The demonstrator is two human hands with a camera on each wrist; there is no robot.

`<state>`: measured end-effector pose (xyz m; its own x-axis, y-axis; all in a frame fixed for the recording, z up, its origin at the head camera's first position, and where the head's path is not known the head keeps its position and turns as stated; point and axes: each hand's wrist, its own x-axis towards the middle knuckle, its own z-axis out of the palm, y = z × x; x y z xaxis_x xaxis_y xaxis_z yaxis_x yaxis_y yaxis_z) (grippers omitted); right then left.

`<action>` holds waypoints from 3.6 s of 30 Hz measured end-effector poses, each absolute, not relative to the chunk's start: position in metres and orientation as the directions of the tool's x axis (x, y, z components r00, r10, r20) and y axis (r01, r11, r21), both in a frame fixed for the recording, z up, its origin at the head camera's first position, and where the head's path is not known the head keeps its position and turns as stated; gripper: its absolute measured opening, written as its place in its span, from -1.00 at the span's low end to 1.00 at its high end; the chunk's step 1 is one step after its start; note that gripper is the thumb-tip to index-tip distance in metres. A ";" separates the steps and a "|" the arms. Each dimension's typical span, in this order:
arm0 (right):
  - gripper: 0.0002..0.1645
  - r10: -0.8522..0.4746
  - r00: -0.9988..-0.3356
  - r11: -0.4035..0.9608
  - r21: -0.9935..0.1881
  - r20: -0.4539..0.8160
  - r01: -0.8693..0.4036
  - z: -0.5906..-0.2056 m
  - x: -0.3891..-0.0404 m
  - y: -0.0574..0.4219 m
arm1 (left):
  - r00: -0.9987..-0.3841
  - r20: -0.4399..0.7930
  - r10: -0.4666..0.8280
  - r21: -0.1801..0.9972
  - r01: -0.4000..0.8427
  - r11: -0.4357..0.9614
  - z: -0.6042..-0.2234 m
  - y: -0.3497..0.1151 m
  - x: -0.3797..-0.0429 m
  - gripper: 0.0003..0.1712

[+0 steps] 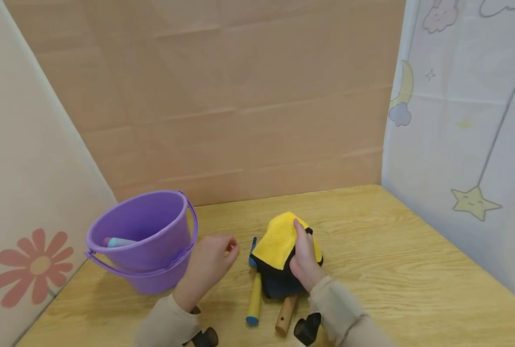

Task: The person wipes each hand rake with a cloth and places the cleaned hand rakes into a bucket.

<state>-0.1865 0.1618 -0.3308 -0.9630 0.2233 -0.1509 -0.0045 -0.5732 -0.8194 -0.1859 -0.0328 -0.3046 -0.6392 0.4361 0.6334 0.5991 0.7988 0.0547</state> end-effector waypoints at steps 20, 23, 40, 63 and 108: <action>-0.49 0.240 -0.959 -0.578 -0.816 -0.150 -0.018 -0.334 -0.190 0.164 | -0.914 -0.177 0.366 0.166 0.339 0.926 -0.369 0.006 -0.191 -0.31; -0.38 0.242 -0.958 -0.571 -0.821 -0.154 -0.012 -0.333 -0.189 0.165 | -0.910 -0.178 0.374 0.196 0.340 0.920 -0.375 0.008 -0.194 -0.31; -0.73 0.267 -0.957 -0.570 -0.819 -0.118 -0.057 -0.318 -0.176 0.167 | -0.911 -0.087 0.404 0.416 0.335 0.846 -0.387 0.006 -0.201 -0.57; -0.75 0.271 -0.960 -0.569 -0.816 -0.067 -0.104 -0.308 -0.167 0.173 | -0.929 0.027 0.368 0.430 0.343 0.835 -0.356 -0.014 -0.193 -0.68; -0.69 0.034 -0.923 0.137 -0.917 0.383 -0.375 -0.314 -0.156 0.163 | -0.903 0.122 0.411 0.588 0.400 0.704 -0.332 -0.033 -0.171 -0.83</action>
<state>-0.1564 0.1632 -0.3142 -0.9232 0.0335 0.3828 -0.3752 0.1371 -0.9168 -0.1707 -0.0329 -0.3316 -0.9033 0.4113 0.1219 0.3997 0.7035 0.5876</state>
